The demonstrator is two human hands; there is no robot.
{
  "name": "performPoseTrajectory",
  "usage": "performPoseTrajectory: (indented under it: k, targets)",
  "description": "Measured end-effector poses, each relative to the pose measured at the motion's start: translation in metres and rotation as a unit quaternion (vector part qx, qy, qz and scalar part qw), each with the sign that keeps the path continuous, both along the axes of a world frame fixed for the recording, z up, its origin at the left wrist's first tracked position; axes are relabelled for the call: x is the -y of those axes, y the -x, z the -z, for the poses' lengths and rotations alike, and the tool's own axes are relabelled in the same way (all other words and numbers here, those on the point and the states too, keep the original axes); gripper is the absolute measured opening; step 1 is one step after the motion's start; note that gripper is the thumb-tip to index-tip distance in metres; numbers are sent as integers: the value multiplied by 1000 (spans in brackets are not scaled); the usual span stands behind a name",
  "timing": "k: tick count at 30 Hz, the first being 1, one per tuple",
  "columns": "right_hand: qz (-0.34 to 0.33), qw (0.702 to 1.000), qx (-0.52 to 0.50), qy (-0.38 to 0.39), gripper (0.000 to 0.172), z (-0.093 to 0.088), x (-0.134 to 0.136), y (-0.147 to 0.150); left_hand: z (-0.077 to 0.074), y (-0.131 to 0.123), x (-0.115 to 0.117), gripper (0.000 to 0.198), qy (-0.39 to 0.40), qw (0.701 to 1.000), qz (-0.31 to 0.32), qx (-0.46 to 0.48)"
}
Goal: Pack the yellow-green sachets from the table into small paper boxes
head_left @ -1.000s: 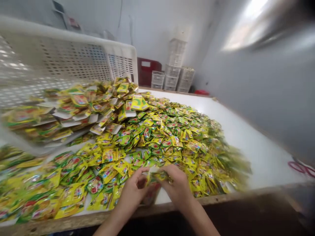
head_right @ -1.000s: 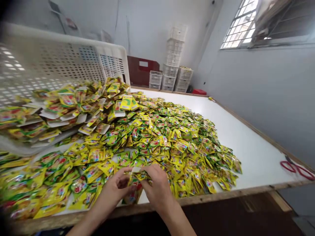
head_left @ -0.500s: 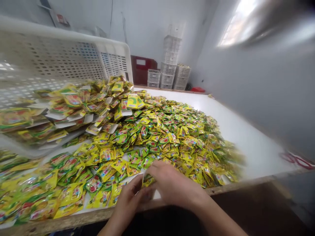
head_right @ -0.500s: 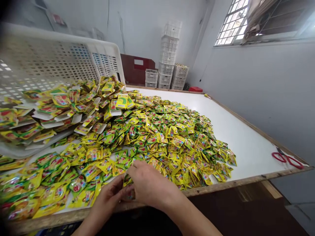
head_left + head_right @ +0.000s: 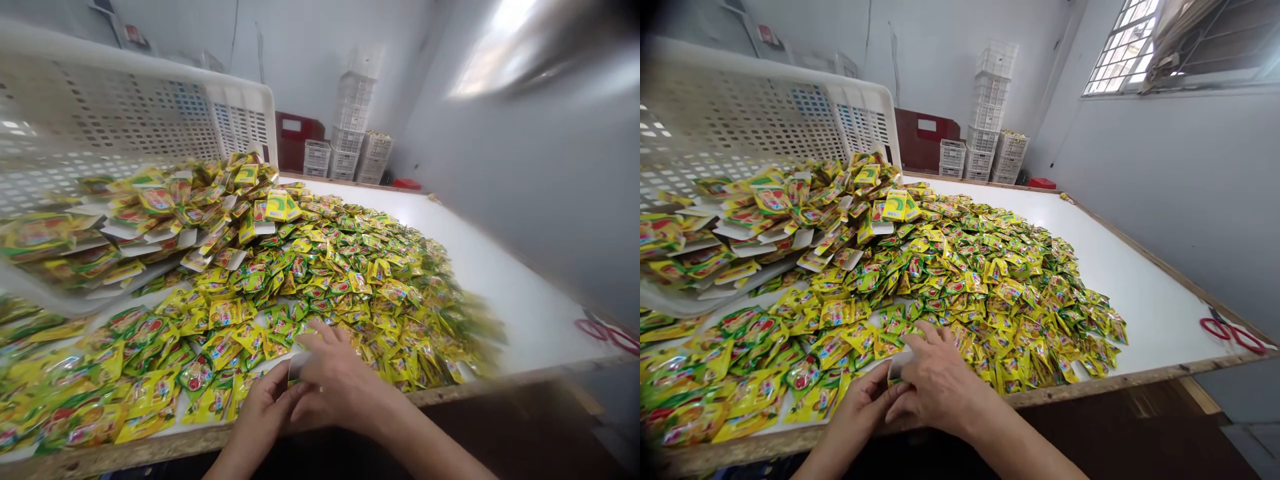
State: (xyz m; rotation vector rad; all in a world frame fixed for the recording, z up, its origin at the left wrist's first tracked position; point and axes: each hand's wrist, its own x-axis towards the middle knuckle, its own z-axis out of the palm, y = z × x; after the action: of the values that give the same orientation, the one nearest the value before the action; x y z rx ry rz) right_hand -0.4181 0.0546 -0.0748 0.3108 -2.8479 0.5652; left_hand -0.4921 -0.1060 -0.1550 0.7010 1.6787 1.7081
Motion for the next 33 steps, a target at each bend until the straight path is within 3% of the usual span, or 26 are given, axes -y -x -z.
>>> performPoseTrajectory:
  k: [3,5,6,8,10,11,12,13,15,17,19,21,25,29,33]
  targets:
    - [20,992,-13,125,18,13,-3,-6,-2,-3,1,33,2,1000,1,4]
    - [104,954,-14,281,14,25,-7,-12,-5,-5,2,35,11,999,-31,25]
    - [151,915,5,373,14,32,-8,-15,-8,-6,3,35,15,997,-53,49]
    - [201,807,74,550,19,46,-7,-21,-14,-5,4,33,6,990,-67,125]
    - [177,708,147,668,24,54,-2,-23,-21,-3,5,27,-25,977,-36,211]
    - [156,679,174,696,23,56,2,-22,-24,-2,5,24,-39,968,-11,246]
    - [143,671,191,702,21,55,5,-21,-27,-1,4,24,-49,960,8,274]
    - [143,688,193,684,17,53,8,-18,-30,-1,3,25,-56,954,19,294]
    - [179,775,144,589,8,48,12,-11,-33,-2,-1,24,-64,946,19,316]
    - [219,856,47,465,11,44,12,-4,-31,-3,-5,19,-72,943,-1,324]
    - [217,883,-11,415,18,43,10,-1,-27,-4,-6,20,-70,948,-44,309]
    - [183,873,2,451,18,43,6,-1,-19,-3,-5,27,-53,961,-96,254]
    - [157,825,51,540,23,43,1,-1,-9,0,-3,32,0,980,-159,120]
    - [186,772,75,603,22,46,1,1,-11,0,-7,31,5,987,-145,74]
    - [206,757,63,616,21,52,0,2,-11,7,-8,28,12,993,-116,13]
